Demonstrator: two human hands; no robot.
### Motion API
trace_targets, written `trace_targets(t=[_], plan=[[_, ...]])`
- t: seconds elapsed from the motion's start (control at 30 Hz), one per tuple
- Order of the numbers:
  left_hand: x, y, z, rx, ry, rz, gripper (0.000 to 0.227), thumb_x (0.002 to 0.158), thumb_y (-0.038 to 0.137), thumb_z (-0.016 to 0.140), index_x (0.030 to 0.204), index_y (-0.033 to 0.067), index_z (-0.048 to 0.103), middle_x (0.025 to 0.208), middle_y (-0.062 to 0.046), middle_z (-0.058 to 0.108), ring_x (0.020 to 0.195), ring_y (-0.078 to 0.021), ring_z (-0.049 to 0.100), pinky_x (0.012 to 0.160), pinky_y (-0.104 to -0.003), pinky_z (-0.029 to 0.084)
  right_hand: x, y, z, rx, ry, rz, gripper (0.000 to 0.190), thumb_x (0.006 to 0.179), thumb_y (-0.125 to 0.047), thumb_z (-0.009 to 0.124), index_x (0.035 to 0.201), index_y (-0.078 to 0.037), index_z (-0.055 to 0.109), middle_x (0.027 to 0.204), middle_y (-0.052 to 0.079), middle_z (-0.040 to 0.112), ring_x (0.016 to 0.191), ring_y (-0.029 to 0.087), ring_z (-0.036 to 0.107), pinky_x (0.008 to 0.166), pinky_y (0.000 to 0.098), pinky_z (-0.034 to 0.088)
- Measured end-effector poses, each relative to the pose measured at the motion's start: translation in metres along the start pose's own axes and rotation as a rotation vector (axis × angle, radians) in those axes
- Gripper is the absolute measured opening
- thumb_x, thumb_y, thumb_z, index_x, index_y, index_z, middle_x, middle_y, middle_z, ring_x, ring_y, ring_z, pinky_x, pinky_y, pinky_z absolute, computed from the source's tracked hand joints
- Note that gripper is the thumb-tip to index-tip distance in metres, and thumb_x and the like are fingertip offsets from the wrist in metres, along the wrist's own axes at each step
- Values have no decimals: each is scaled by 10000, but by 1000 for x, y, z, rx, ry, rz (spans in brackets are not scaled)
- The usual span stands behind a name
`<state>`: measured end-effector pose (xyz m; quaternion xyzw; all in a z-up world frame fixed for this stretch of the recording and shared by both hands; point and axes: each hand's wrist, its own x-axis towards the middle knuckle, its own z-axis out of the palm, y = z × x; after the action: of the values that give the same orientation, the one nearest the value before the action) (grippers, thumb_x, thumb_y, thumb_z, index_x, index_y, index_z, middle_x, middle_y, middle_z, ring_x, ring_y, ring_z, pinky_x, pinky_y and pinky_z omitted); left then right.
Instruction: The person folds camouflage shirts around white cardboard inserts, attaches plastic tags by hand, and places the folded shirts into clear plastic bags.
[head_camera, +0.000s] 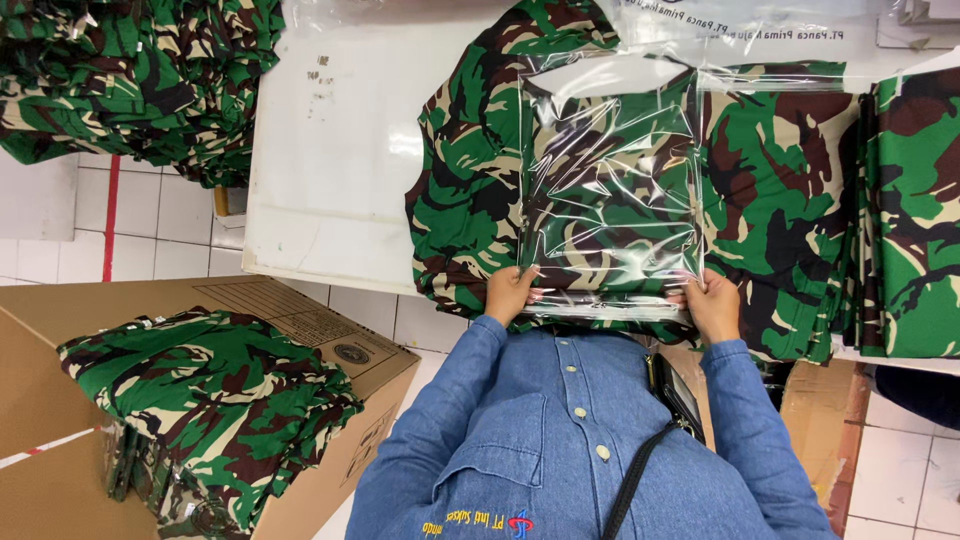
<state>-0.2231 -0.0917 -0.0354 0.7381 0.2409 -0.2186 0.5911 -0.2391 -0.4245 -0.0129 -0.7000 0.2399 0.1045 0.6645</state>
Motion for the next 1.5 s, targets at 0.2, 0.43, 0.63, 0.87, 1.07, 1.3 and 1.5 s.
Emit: trace_targets(t=[0.2, 0.43, 0.63, 0.87, 1.07, 1.3, 1.5], plan=[[-2, 7, 5, 270, -16, 109, 287, 788, 332, 843, 858, 63, 770, 700, -140, 744, 808, -320, 759, 696, -415, 588, 5, 11, 0, -16, -8, 34, 144, 989, -37, 697, 1053, 62, 615, 798, 134, 713, 661, 123, 705, 607, 216, 608], [-5, 9, 13, 221, 153, 140, 444, 872, 389, 787, 661, 111, 514, 578, -23, 500, 649, -184, 566, 633, -310, 455, -6, -9, 23, -1036, 512, -174, 427, 854, -459, 887, 1057, -171, 646, 877, 85, 607, 913, 307, 653, 801, 418, 524], [-38, 6, 0, -354, -83, -225, 423, 1019, 136, 598, 1312, -168, 577, 1198, -369, 651, 1005, -455, 699, 797, -440, 656, -56, -11, 121, -969, 35, -815, 330, 819, -181, 818, 1120, -163, 685, 1032, 61, 659, 1049, 296, 640, 958, 452, 450], [-30, 5, -1, -265, -96, -194, 318, 984, 236, 671, 1142, -33, 735, 977, -289, 745, 782, -332, 773, 659, -394, 680, -66, -8, 168, -967, -171, -867, 245, 900, -437, 749, 1098, -294, 719, 982, -29, 653, 1038, 193, 636, 1045, 428, 337], [-32, -3, -1, -301, -87, -154, 344, 1021, 185, 621, 1237, -76, 682, 1068, -328, 714, 914, -399, 747, 785, -453, 672, -65, -9, 175, -1097, -109, -882, 124, 883, -349, 743, 995, -302, 715, 956, -64, 655, 1024, 145, 616, 1051, 431, 316], [-21, -12, 9, -210, 15, -122, 313, 921, 192, 770, 1130, -38, 736, 906, -224, 756, 748, -314, 761, 667, -443, 694, -66, -8, 186, -1175, 7, -1250, 85, 913, -192, 694, 879, -158, 624, 830, 36, 573, 860, 212, 588, 932, 427, 399], [-20, -8, 14, 76, 75, -52, 152, 868, 208, 719, 916, 124, 836, 808, -157, 775, 775, -294, 761, 581, -417, 654, -69, -9, 172, -1109, -187, -1204, 84, 971, -167, 527, 912, -127, 570, 896, 37, 532, 927, 229, 570, 951, 413, 393]])
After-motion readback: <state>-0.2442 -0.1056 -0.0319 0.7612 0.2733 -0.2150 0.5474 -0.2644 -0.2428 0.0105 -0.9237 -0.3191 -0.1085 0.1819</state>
